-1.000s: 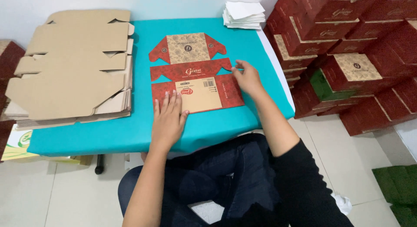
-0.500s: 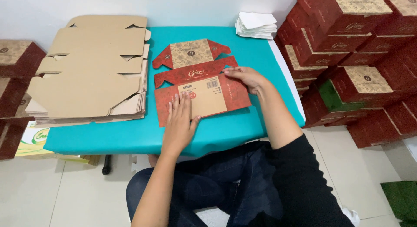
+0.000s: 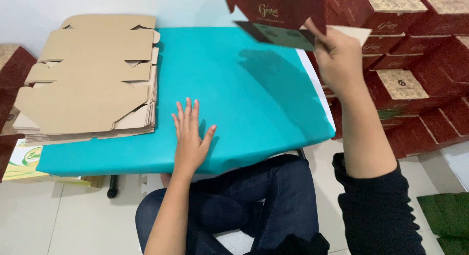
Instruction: The person assembles a cardboard box by folding a flat die-cut piece and inserting a decorative insert into the flaps. They then place a white paper inside the box and close the lid.
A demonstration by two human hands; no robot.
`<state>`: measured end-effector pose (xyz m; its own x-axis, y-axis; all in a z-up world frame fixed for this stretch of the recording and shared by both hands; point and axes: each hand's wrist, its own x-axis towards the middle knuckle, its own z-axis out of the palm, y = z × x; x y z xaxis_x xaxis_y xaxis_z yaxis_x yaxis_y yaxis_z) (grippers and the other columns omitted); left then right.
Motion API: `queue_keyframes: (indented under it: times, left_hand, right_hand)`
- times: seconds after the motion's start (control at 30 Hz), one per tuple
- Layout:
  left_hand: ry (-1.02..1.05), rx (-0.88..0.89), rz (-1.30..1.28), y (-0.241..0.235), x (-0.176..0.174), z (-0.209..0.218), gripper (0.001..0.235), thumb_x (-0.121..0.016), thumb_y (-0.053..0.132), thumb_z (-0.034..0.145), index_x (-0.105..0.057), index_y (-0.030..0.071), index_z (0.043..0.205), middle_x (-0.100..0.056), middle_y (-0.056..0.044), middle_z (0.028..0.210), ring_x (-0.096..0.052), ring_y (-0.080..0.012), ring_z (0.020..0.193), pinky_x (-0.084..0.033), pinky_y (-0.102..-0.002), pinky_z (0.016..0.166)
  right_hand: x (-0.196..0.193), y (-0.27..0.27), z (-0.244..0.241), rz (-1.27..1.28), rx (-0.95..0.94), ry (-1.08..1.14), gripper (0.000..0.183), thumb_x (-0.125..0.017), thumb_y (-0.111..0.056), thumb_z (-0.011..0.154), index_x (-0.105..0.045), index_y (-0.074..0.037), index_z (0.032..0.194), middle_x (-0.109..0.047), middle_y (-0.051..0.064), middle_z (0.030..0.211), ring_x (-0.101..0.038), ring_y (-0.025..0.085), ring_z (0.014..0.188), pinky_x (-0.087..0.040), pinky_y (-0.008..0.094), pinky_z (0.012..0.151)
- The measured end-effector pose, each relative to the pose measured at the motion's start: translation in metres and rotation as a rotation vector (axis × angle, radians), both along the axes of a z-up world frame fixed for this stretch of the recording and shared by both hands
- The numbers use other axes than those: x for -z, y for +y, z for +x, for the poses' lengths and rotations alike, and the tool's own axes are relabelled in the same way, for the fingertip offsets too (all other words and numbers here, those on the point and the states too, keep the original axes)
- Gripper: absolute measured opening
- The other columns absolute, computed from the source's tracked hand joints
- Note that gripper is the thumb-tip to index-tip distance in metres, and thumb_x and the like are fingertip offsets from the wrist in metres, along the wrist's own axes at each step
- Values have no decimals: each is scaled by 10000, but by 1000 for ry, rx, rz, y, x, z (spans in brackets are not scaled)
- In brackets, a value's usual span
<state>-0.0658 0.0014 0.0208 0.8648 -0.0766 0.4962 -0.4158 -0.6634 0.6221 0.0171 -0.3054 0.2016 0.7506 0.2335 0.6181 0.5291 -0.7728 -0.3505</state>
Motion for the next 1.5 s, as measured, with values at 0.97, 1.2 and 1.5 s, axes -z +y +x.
queue_keyframes:
  times: [0.97, 1.2, 1.5]
  left_hand:
    - [-67, 152, 474, 33, 19, 82, 387, -504, 579, 906, -669, 236, 976, -701, 25, 982, -657, -171, 1013, -362, -421, 1095]
    - [-6, 180, 388, 40, -5, 62, 334, -600, 508, 878, -666, 205, 1003, -702, 21, 1088, -607, -132, 1132, -54, -504, 1188]
    - [-52, -235, 356, 30, 10, 68, 805, -645, 456, 879, -309, 2, 1452, -291, -238, 1494, -193, -400, 1408, 1, -594, 1136]
  right_hand:
    - [162, 120, 18, -373, -541, 274, 562, -712, -480, 759, -606, -86, 1146, -593, 89, 1098, -520, 277, 1129, -408, 428, 989]
    - [166, 122, 30, -236, -463, 406, 199, -661, -348, 882, -708, -161, 932, -641, -12, 966, -538, 171, 1027, -414, 338, 944]
    - [186, 134, 37, -83, -289, 396, 164, -671, -267, 878, -664, -110, 829, -587, 30, 871, -513, 195, 955, -387, 352, 911]
